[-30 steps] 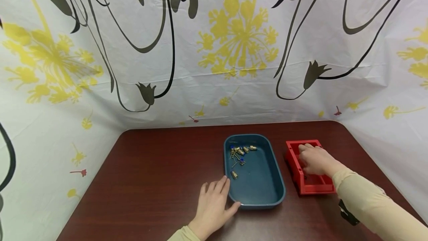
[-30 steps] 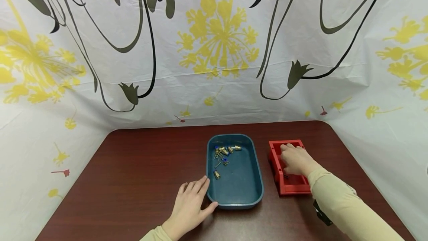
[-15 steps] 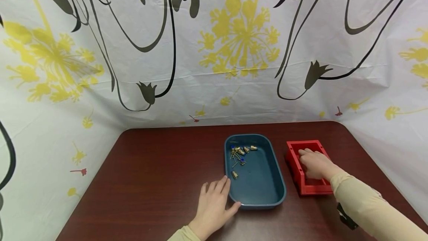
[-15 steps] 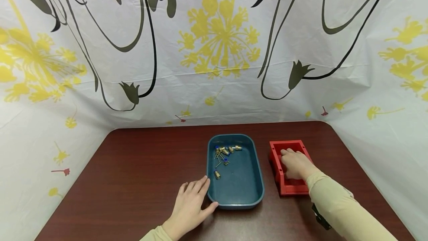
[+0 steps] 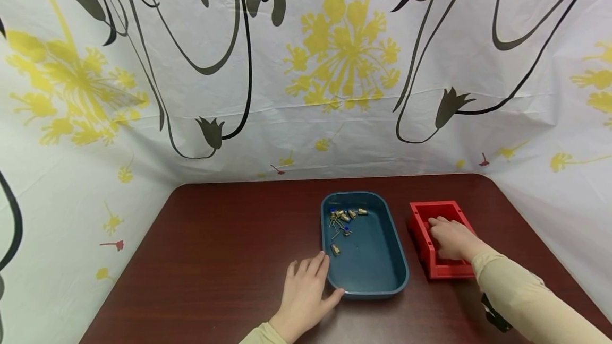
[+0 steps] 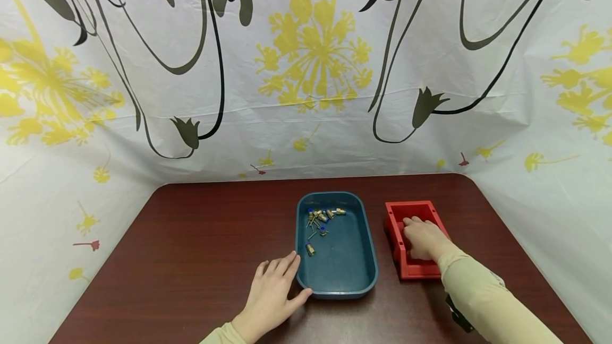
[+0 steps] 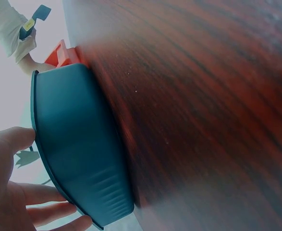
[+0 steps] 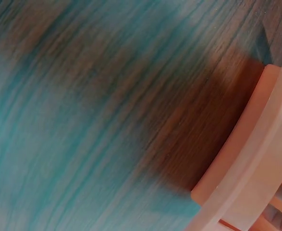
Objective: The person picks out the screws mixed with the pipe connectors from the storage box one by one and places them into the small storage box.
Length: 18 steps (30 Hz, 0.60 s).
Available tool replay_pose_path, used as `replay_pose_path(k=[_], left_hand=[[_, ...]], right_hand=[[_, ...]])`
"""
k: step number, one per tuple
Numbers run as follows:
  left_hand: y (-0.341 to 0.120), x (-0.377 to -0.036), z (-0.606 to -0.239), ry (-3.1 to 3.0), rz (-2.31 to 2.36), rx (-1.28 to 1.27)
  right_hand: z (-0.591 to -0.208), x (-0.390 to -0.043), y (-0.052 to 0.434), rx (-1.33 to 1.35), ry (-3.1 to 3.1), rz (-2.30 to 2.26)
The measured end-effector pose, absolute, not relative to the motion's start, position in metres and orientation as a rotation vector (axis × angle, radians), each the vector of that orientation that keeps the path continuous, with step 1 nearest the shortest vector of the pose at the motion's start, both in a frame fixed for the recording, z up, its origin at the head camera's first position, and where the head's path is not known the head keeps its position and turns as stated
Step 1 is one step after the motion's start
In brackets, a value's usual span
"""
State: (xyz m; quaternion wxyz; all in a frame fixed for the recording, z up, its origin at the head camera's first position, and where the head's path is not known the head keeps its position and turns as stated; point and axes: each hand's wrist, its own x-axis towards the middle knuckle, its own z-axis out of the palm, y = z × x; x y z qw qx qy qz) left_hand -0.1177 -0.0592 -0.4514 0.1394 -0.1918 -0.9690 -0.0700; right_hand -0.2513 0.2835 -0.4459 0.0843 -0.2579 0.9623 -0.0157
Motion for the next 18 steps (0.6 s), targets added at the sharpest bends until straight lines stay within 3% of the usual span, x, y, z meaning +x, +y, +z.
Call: replay_pose_path(k=[18], left_hand=[[-0.0596,-0.1174,-0.4502,-2.811,-0.198,-0.552]], right_hand=[[-0.4446,-0.2517,0.2875,-0.805,2.889,-0.037]])
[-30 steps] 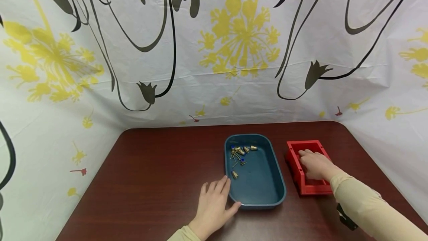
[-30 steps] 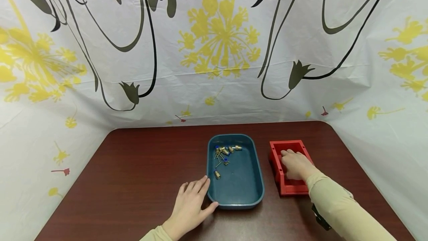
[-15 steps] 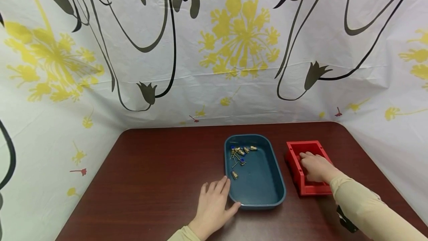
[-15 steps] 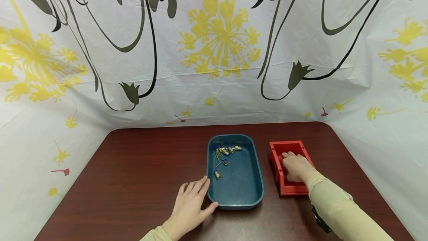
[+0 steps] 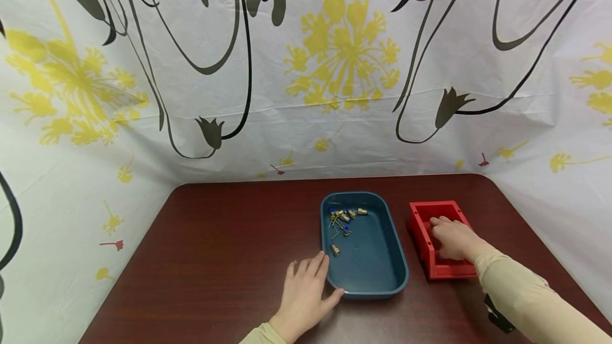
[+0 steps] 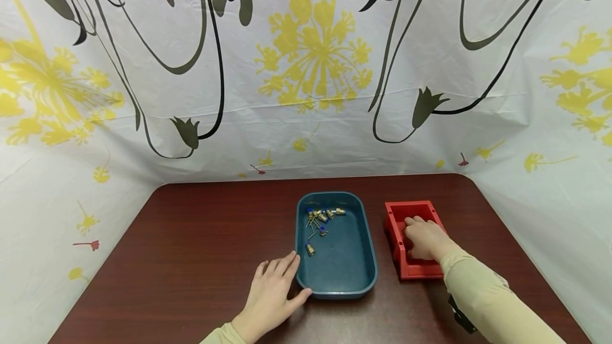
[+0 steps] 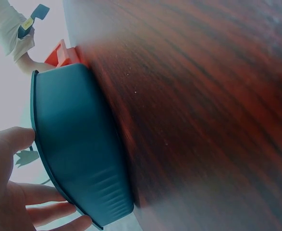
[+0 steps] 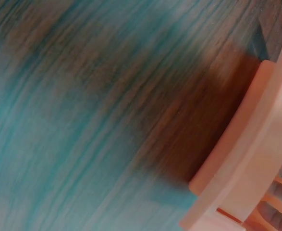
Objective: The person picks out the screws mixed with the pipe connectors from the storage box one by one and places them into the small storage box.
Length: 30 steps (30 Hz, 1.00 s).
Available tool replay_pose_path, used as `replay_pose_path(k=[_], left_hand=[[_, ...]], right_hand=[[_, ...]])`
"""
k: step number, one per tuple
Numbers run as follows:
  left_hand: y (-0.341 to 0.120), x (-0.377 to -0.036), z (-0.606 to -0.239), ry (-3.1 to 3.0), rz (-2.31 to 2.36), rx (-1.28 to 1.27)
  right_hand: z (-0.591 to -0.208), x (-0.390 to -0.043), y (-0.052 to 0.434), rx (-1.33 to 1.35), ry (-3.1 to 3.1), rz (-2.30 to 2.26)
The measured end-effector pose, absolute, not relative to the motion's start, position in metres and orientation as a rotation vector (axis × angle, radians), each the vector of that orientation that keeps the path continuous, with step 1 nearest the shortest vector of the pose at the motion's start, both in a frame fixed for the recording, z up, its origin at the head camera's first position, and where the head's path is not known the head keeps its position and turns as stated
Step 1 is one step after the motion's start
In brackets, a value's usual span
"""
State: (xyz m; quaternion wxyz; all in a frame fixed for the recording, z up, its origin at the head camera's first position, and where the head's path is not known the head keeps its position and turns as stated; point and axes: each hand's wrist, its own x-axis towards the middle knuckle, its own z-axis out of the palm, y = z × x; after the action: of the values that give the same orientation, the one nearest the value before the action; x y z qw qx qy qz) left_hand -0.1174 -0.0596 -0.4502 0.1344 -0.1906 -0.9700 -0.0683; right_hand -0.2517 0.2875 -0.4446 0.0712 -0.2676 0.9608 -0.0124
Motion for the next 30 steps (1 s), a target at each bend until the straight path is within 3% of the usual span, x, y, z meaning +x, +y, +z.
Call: replay_pose_path(k=[14,30], left_hand=[[-0.060,-0.119,-0.453,-2.782,-0.229,-0.556],[-0.059,-0.120,-0.451,-2.798,-0.221,-0.559]], right_hand=[[-0.415,-0.248,0.289,-1.077,2.973,-0.003],[-0.359,-0.244,0.280,-1.203,3.129,0.009]])
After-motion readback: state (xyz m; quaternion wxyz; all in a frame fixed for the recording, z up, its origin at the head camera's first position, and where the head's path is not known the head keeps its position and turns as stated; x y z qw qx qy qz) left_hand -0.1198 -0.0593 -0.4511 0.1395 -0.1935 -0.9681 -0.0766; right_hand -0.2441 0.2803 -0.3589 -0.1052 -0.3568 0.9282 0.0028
